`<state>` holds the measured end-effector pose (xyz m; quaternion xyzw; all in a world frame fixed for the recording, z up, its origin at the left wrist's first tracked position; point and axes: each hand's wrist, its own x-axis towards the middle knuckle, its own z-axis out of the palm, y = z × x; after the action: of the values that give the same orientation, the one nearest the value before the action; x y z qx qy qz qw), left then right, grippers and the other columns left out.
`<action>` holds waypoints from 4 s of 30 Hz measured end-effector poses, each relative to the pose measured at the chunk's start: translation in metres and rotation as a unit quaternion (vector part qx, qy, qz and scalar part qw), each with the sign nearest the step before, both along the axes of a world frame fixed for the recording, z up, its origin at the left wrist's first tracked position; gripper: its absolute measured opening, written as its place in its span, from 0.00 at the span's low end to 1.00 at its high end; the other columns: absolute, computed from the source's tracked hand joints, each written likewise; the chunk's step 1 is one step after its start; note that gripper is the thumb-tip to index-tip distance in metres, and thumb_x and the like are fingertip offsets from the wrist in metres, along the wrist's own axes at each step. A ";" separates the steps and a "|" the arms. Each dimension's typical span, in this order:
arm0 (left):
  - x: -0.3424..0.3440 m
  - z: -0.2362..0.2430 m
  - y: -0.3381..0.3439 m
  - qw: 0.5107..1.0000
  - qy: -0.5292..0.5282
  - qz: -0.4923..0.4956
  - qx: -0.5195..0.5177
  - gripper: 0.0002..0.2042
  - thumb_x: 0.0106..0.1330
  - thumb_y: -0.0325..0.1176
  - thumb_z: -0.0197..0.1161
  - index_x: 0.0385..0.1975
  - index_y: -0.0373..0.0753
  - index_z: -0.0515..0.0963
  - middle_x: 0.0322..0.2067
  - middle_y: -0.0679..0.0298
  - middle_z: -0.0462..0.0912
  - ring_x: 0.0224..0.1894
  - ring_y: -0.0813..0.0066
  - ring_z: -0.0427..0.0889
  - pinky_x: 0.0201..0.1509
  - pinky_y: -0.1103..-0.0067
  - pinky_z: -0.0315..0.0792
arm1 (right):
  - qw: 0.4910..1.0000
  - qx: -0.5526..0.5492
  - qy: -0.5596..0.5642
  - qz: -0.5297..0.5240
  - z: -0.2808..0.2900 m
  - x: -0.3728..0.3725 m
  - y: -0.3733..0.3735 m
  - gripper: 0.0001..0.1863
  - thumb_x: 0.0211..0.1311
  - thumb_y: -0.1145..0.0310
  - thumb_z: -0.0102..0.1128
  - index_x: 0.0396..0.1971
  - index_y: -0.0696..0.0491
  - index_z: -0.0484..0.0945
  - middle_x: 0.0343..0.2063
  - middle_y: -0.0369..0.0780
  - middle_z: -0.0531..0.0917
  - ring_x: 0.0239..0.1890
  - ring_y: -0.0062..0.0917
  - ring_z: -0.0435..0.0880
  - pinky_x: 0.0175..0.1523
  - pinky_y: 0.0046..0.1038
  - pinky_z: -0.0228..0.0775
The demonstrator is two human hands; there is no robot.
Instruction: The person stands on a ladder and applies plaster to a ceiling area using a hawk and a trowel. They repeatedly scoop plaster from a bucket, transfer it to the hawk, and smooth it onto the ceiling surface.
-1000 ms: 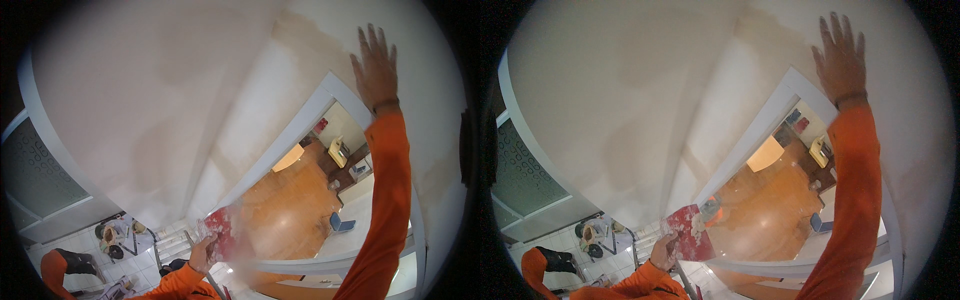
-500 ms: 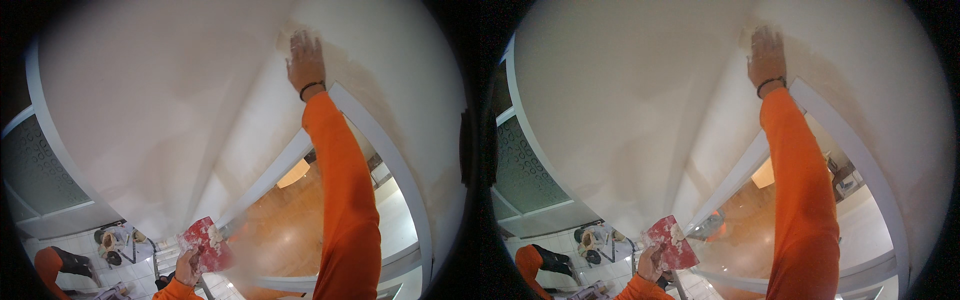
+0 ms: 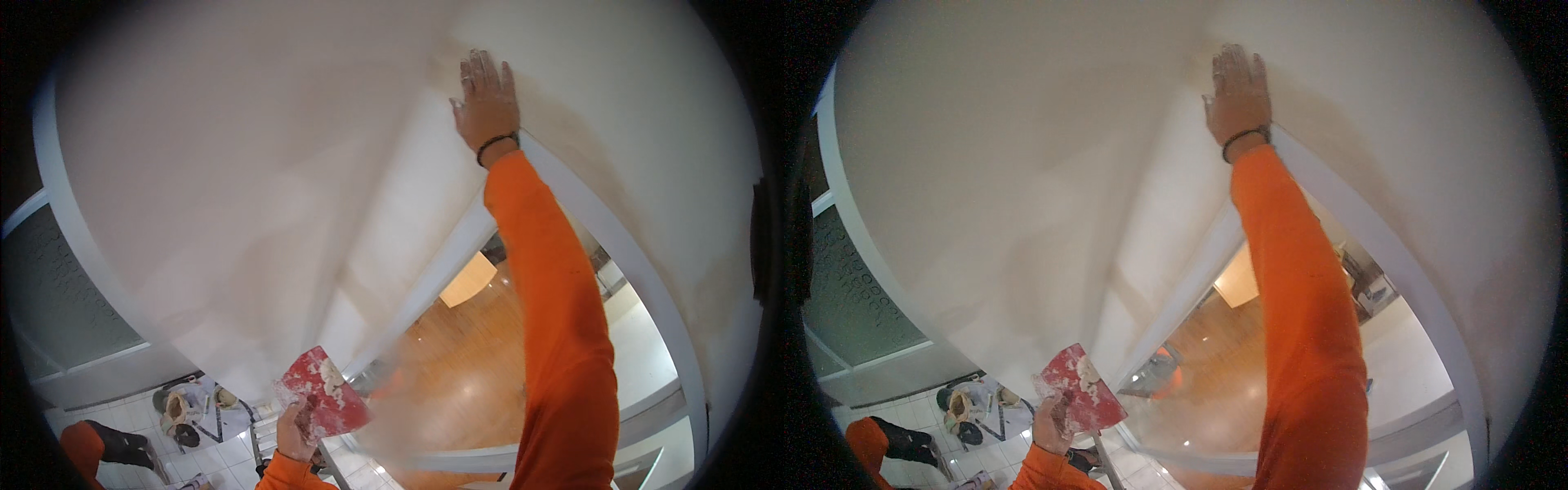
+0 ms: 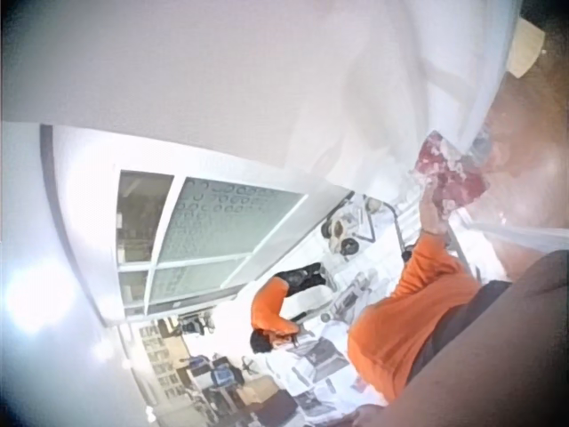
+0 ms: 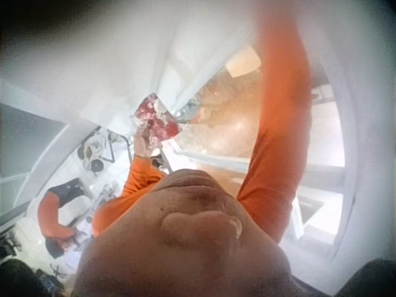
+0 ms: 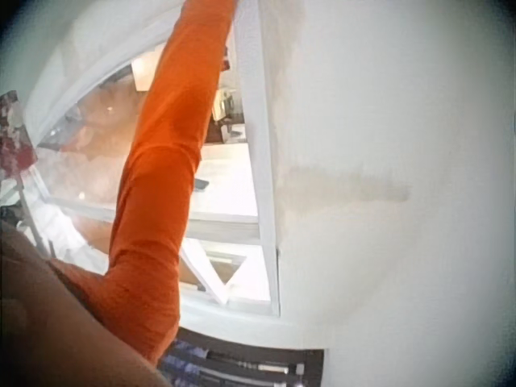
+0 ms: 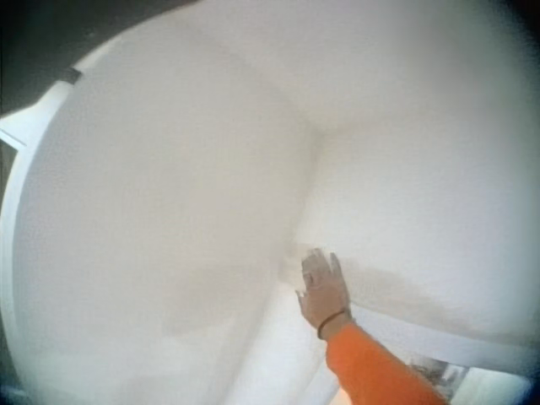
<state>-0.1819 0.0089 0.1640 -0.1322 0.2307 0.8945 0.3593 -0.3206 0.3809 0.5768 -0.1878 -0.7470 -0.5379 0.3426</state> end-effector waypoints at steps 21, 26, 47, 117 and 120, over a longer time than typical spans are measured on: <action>0.006 0.003 0.001 0.998 0.057 0.007 0.007 0.12 0.65 0.32 0.54 0.46 0.36 0.75 0.43 0.60 0.81 0.45 0.66 0.80 0.49 0.69 0.76 | 0.995 -0.069 -0.071 0.000 -0.055 0.088 -0.016 0.41 0.63 0.44 0.48 0.68 0.56 0.54 0.70 0.42 0.53 0.73 0.31 0.44 0.75 0.40 0.33; 0.003 0.008 0.001 0.994 0.106 -0.017 0.016 0.16 0.66 0.35 0.53 0.51 0.36 0.73 0.46 0.60 0.80 0.48 0.65 0.79 0.51 0.69 0.75 | 0.997 -0.058 -0.031 0.043 -0.022 0.101 -0.016 0.39 0.64 0.43 0.46 0.66 0.55 0.57 0.68 0.40 0.58 0.72 0.29 0.48 0.74 0.41 0.35; -0.018 -0.021 -0.006 0.948 0.313 -0.054 -0.001 0.19 0.69 0.38 0.50 0.55 0.32 0.69 0.52 0.56 0.75 0.52 0.66 0.76 0.54 0.70 0.73 | 0.978 -0.019 0.167 -0.126 -0.049 0.421 -0.124 0.41 0.60 0.46 0.55 0.67 0.53 0.55 0.68 0.44 0.57 0.71 0.37 0.51 0.71 0.50 0.43; -0.003 0.011 0.029 0.931 0.160 -0.314 0.093 0.19 0.70 0.37 0.46 0.58 0.35 0.66 0.55 0.55 0.73 0.55 0.61 0.75 0.58 0.65 0.72 | 0.923 -0.150 0.352 -0.039 -0.105 0.281 -0.156 0.35 0.63 0.48 0.52 0.68 0.43 0.58 0.69 0.58 0.44 0.71 0.58 0.35 0.65 0.66 0.26; 0.009 0.010 0.031 0.933 0.182 -0.300 0.077 0.20 0.70 0.39 0.46 0.58 0.35 0.67 0.55 0.56 0.73 0.55 0.61 0.75 0.58 0.65 0.72 | 0.922 -0.176 0.345 0.025 -0.123 0.298 -0.176 0.33 0.62 0.51 0.54 0.66 0.45 0.61 0.68 0.58 0.45 0.70 0.60 0.36 0.65 0.66 0.27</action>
<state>-0.1729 0.0399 0.1745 0.1361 0.2519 0.7687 0.5719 -0.0222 0.2053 0.4542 -0.4005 -0.6695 -0.2912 0.5536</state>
